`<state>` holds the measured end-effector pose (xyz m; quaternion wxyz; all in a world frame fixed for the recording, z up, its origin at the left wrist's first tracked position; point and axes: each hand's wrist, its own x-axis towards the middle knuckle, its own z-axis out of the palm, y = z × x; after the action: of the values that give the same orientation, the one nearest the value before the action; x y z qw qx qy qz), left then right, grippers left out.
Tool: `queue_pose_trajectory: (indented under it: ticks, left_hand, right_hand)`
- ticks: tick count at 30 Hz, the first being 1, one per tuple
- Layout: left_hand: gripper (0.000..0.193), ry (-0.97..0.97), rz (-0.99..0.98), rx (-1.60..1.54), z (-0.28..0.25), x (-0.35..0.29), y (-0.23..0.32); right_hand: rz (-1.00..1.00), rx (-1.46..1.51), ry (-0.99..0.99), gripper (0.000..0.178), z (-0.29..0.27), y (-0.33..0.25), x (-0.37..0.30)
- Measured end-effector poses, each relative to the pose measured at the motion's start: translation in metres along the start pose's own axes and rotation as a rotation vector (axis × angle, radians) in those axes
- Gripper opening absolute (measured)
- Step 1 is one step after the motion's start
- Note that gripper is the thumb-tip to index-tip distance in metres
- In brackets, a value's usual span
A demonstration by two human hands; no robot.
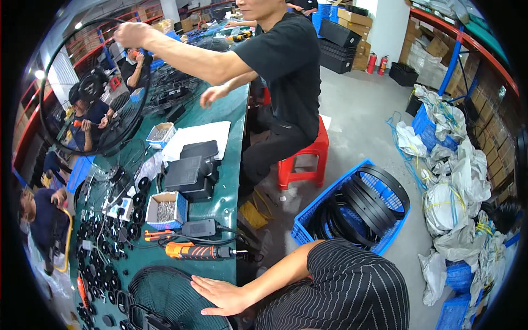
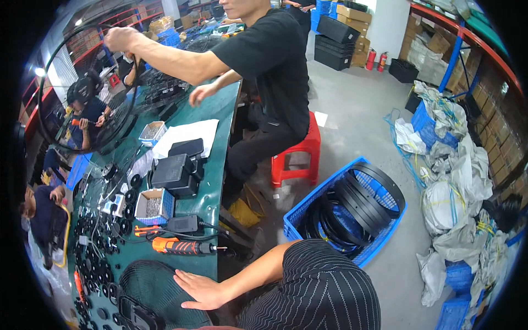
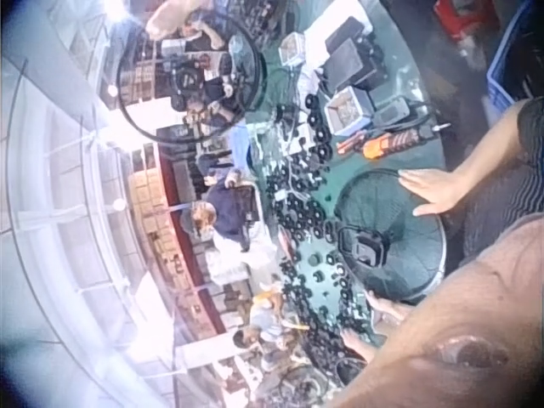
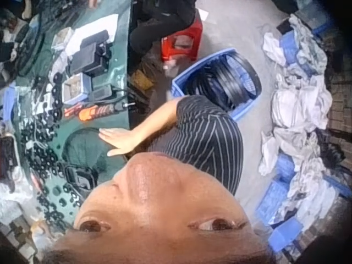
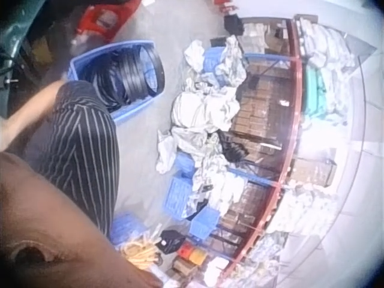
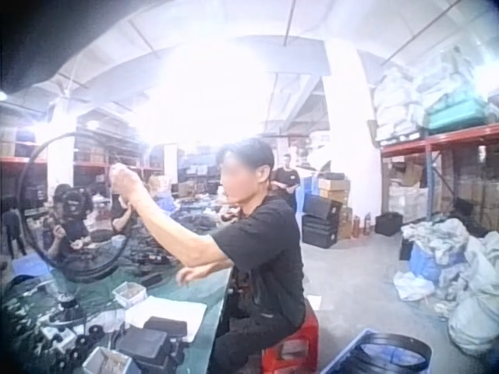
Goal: The recorder uses an electric screwdriver to attach components to a large industrial fan grill as part of an assembly line process.
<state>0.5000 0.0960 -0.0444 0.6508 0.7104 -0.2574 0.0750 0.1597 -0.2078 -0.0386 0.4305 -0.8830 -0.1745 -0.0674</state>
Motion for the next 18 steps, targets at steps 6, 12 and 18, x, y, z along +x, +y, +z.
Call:
queue_pose_trajectory:
  ticks: [6,12,18]
  left_hand:
    - [0.058,0.225,-0.195,0.149,-0.088,-0.191,0.013]
    - [0.063,0.504,-0.470,0.122,-0.111,-0.341,0.134]
    - [0.067,0.593,-0.558,0.060,-0.100,-0.357,0.172]
  right_hand:
    - [-0.127,-0.042,0.118,0.088,0.006,-0.008,-0.018]
    - [-0.184,0.072,-0.036,0.112,-0.043,0.007,-0.007]
    - [-0.192,0.190,-0.169,0.119,-0.046,0.024,0.006]
